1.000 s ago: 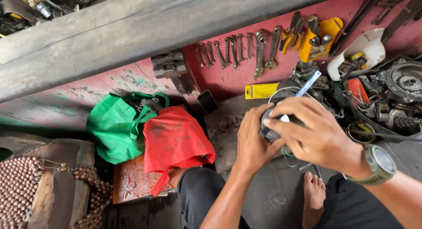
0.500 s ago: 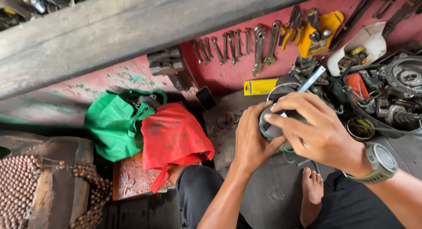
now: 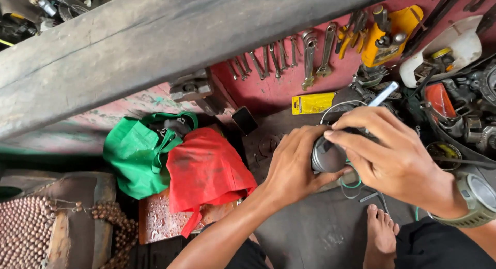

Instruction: Cleaning carbon deposits from motorcycle piston ring grooves using a small pick tool

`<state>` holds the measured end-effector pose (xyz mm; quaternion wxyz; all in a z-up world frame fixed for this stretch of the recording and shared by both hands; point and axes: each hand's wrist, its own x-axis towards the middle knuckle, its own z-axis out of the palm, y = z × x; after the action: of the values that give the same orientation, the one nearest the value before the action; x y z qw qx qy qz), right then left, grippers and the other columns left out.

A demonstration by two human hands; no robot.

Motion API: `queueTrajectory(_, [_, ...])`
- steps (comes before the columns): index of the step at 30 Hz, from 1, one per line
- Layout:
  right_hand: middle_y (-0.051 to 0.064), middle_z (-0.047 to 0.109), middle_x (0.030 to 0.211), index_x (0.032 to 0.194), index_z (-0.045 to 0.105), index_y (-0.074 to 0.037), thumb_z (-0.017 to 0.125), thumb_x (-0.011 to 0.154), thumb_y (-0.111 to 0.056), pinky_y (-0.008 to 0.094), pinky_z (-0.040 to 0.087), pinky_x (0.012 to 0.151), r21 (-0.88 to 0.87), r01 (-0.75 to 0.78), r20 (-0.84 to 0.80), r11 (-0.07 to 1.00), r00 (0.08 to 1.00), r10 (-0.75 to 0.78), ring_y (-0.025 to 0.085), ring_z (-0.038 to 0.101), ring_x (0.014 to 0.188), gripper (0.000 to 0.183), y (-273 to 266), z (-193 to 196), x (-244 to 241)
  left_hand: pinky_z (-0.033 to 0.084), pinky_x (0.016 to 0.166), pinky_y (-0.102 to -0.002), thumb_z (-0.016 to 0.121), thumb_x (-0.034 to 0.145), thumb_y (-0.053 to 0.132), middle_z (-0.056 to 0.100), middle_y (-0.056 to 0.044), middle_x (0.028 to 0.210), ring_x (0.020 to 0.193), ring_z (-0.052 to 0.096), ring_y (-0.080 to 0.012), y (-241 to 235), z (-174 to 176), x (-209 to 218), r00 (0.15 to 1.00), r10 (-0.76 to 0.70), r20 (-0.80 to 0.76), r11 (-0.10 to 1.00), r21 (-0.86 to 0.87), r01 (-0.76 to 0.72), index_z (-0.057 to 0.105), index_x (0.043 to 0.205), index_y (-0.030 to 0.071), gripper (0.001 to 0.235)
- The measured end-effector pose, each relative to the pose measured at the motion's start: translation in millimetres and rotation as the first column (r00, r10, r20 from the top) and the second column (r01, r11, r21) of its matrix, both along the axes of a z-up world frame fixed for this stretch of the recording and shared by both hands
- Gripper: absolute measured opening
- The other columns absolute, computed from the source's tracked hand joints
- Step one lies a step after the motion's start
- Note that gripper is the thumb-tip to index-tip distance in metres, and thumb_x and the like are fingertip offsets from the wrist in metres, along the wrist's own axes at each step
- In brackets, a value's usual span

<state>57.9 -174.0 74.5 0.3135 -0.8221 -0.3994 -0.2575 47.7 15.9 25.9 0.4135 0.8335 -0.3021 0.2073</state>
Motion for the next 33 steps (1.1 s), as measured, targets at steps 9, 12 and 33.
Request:
queueTrajectory(9, [0.006, 0.067, 0.11, 0.102, 0.071, -0.004, 0.071, 0.075, 0.007, 0.037, 0.054, 0.081, -0.02, -0.007, -0.118, 1.0, 0.993, 0.005, 0.026, 0.065, 0.097, 0.029, 5, -6, 20, 0.054, 0.093, -0.042, 0.085, 0.077, 0.031, 0.068, -0.015, 0.115, 0.098, 0.069, -0.0318, 7, -5, 15, 0.998, -0.002, -0.067, 1.0, -0.018, 0.001, 0.051, 0.129, 0.0, 0.069])
queueTrajectory(12, [0.007, 0.066, 0.11, 0.102, 0.072, -0.004, 0.071, 0.076, 0.006, 0.036, 0.053, 0.08, -0.02, -0.049, -0.115, 0.999, 0.992, 0.046, 0.025, 0.064, 0.095, 0.028, 7, -7, 14, 0.054, 0.091, -0.041, 0.086, 0.077, 0.03, 0.067, -0.013, 0.113, 0.096, 0.068, -0.0303, 11, -8, 7, 0.998, 0.003, -0.059, 1.0, -0.01, -0.003, 0.051, 0.13, 0.001, 0.069])
queueTrajectory(33, [0.01, 0.065, 0.112, 0.107, 0.072, -0.002, 0.069, 0.079, 0.012, 0.036, 0.052, 0.079, -0.065, -0.069, 0.085, 0.995, 0.994, 0.075, 0.027, 0.063, 0.093, 0.031, -6, 21, -22, 0.058, 0.092, -0.039, 0.082, 0.079, 0.027, 0.068, -0.019, 0.122, 0.104, 0.072, -0.0302, -11, 13, -46, 0.978, -0.067, -0.198, 0.976, -0.216, 0.024, 0.047, 0.136, -0.001, 0.073])
